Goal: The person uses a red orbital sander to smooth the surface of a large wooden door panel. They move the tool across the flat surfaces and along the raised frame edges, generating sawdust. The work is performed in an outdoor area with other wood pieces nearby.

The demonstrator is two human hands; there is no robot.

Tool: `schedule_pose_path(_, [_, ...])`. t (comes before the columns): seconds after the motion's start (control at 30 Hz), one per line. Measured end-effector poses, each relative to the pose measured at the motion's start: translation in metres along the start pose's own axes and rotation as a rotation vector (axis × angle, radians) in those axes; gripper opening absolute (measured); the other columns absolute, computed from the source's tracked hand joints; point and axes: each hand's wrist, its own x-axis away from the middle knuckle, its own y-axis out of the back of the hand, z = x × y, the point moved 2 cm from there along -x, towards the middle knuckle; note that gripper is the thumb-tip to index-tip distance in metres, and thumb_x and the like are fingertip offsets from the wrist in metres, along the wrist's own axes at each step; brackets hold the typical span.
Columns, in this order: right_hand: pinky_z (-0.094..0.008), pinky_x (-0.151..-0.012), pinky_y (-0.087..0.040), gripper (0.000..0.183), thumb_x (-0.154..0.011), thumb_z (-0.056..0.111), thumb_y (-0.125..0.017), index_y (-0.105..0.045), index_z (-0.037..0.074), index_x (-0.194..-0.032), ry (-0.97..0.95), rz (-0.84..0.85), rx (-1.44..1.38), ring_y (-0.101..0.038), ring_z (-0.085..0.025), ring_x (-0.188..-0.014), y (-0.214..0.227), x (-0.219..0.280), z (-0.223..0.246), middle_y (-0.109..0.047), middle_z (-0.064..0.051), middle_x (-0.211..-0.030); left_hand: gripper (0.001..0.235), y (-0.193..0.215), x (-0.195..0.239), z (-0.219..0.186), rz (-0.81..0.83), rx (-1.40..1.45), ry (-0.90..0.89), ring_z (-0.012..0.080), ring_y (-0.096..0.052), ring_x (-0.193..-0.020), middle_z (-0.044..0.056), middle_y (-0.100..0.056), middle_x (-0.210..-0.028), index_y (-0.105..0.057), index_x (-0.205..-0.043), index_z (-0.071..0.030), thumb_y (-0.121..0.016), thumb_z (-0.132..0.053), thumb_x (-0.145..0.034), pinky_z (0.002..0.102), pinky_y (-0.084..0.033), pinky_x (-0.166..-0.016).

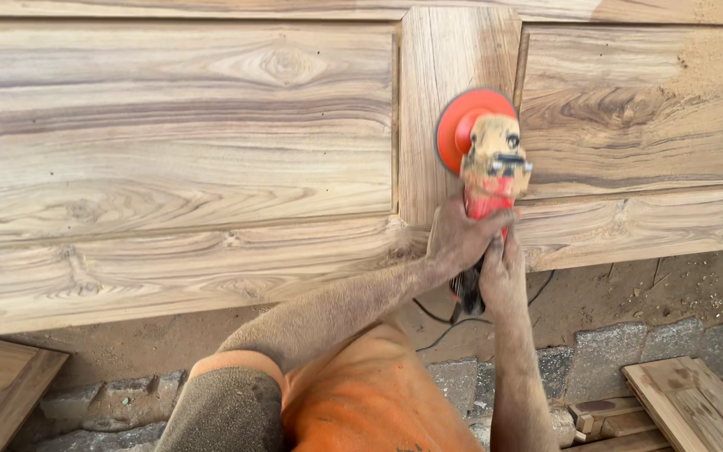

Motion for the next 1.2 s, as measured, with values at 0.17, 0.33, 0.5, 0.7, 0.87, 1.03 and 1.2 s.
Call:
schedule_pose_path(0.17, [-0.041, -0.084, -0.058, 0.052, -0.107, 0.028, -0.030, -0.045, 0.001, -0.148, -0.098, 0.069, -0.139, -0.068, -0.030, -0.105, 0.015, -0.084, 0.090, -0.065, -0.022, -0.122, 0.048, 0.001, -0.099, -0.054, -0.086, 0.154, -0.101, 0.0200, -0.076, -0.076, 0.013, -0.078, -0.090, -0.070, -0.104, 0.001, -0.079, -0.037, -0.076, 0.035, -0.063, -0.071])
schedule_pose_path(0.33, [-0.037, -0.099, -0.056, 0.045, -0.116, 0.025, -0.031, -0.042, -0.001, -0.151, 0.134, 0.095, -0.250, -0.064, -0.024, -0.121, 0.019, -0.117, 0.113, -0.062, -0.019, -0.133, 0.048, 0.001, -0.130, -0.074, -0.029, 0.219, -0.032, 0.0202, -0.078, -0.073, 0.016, -0.077, -0.089, -0.069, -0.102, 0.003, -0.078, -0.037, -0.076, 0.035, -0.066, -0.069])
schedule_pose_path(0.5, [-0.038, -0.096, -0.057, 0.049, -0.114, 0.030, -0.029, -0.046, -0.002, -0.148, 0.147, 0.097, -0.092, -0.068, -0.027, -0.117, 0.023, -0.082, 0.084, -0.065, -0.020, -0.127, 0.051, -0.002, -0.080, -0.061, -0.057, 0.179, -0.056, 0.0215, -0.077, -0.082, 0.015, -0.078, -0.092, -0.069, -0.109, 0.001, -0.078, -0.037, -0.077, 0.034, -0.062, -0.075])
schedule_pose_path(0.7, [-0.040, -0.094, -0.054, 0.056, -0.112, 0.040, -0.033, -0.046, -0.003, -0.146, 0.128, 0.057, -0.006, -0.068, -0.030, -0.114, 0.019, -0.013, 0.031, -0.068, -0.020, -0.122, 0.050, -0.006, -0.009, -0.029, -0.038, 0.124, 0.056, 0.0225, -0.078, -0.088, 0.013, -0.078, -0.095, -0.069, -0.112, 0.000, -0.077, -0.036, -0.078, 0.037, -0.061, -0.080])
schedule_pose_path(0.87, [-0.040, -0.097, -0.051, 0.050, -0.115, 0.033, -0.034, -0.046, -0.006, -0.144, 0.208, 0.014, -0.034, -0.064, -0.029, -0.117, 0.017, 0.044, -0.010, -0.065, -0.021, -0.126, 0.049, -0.015, 0.039, 0.002, 0.012, 0.044, 0.093, 0.0221, -0.078, -0.092, 0.012, -0.077, -0.098, -0.066, -0.113, -0.002, -0.077, -0.035, -0.078, 0.036, -0.060, -0.083])
schedule_pose_path(1.03, [-0.039, -0.088, -0.054, 0.047, -0.107, 0.028, -0.036, -0.050, -0.002, -0.140, -0.075, 0.002, -0.120, -0.067, -0.025, -0.100, 0.009, 0.106, -0.056, -0.068, -0.019, -0.114, 0.048, -0.020, 0.099, 0.034, 0.044, 0.024, 0.170, 0.0229, -0.078, -0.091, 0.012, -0.078, -0.097, -0.069, -0.111, -0.002, -0.080, -0.034, -0.076, 0.038, -0.060, -0.083])
schedule_pose_path(1.2, [-0.039, -0.094, -0.052, 0.043, -0.111, 0.026, -0.036, -0.049, -0.003, -0.140, -0.014, -0.038, -0.060, -0.065, -0.026, -0.108, 0.006, 0.162, -0.101, -0.066, -0.019, -0.119, 0.049, -0.030, 0.149, 0.069, 0.065, 0.018, 0.145, 0.0239, -0.078, -0.091, 0.012, -0.078, -0.098, -0.067, -0.113, -0.003, -0.079, -0.032, -0.075, 0.038, -0.059, -0.084])
